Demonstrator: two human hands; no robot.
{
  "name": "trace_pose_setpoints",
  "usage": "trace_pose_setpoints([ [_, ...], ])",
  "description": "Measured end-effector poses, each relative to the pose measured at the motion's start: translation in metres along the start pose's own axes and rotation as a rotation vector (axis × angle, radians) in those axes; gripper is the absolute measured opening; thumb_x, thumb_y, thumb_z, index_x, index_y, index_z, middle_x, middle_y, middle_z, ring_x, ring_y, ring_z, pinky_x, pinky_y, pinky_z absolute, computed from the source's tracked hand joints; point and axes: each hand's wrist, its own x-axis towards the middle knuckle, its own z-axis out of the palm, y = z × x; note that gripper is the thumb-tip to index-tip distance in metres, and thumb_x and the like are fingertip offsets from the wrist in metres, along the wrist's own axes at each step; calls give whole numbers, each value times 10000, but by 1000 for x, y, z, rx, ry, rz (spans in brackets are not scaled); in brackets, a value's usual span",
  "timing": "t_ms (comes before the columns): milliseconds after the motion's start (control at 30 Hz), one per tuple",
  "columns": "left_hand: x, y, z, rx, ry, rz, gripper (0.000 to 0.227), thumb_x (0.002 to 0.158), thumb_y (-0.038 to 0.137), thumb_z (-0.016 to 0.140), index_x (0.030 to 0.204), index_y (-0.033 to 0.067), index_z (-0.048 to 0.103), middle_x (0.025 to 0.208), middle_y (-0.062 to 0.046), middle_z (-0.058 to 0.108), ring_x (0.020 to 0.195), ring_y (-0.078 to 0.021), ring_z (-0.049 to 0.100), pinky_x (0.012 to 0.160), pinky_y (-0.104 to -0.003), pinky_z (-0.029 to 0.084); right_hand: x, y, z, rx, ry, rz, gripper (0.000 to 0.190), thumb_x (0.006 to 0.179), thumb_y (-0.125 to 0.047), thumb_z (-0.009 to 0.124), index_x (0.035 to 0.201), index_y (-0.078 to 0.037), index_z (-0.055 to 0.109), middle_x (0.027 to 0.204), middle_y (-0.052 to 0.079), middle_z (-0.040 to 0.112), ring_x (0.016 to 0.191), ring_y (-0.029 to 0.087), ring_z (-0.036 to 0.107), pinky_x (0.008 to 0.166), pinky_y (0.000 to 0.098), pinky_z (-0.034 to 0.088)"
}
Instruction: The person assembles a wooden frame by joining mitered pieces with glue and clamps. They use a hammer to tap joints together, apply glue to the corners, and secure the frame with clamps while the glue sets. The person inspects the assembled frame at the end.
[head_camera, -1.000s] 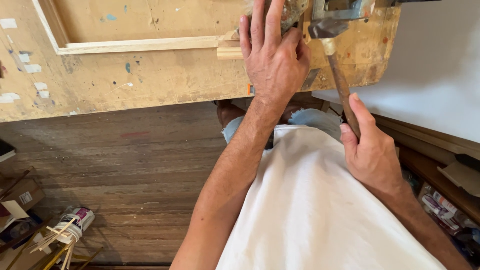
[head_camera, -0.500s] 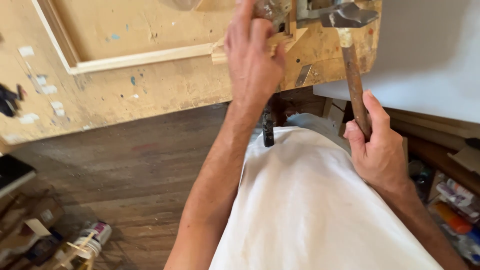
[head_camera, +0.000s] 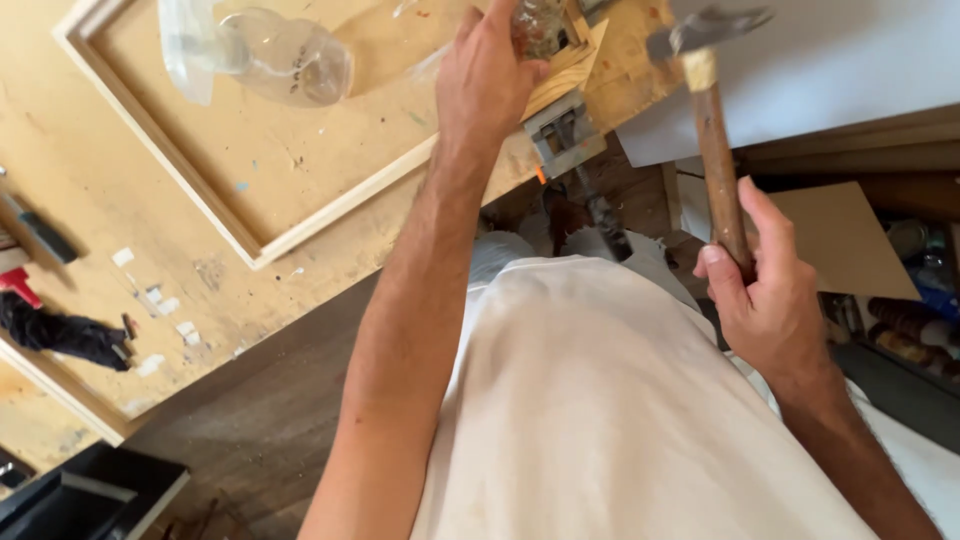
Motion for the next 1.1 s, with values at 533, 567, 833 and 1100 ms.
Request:
trace_pose_setpoints([
  [533,27,6,8,246,-93,48,723,781,400,953,1317,82,586,1150,-30,667,944,-185,696,779,-380,625,0,20,21,-58,144,-201,517,1141,-106,518,1634,-37,378,943,200,710,716,308,676,679,442,581],
  [567,27,8,5,239,-88,50,734,784,380,951,1341,94,568,1140,-24,659,918,-170,696,759,-367,628,6,17,21,-75,110,-194,522,1134,-87,528,1631,-52,375,1013,251,726,669,305,669,591,444,607],
  [833,27,11,5,222,-110,21,675,788,378,946,1293,112,586,1084,-12,724,943,-191,736,795,-394,618,27,10,27,-98,75,-278,482,1118,-114,516,1589,-70,424,1390,169,664,962,375,674,853,454,539],
  [1100,27,8,8,187,-89,13,583,796,367,942,1211,105,630,1057,-8,709,922,-191,736,758,-376,629,56,19,44,-232,7,-240,535,1107,-127,536,1628,-154,417,984,176,741,769,447,658,718,550,526],
])
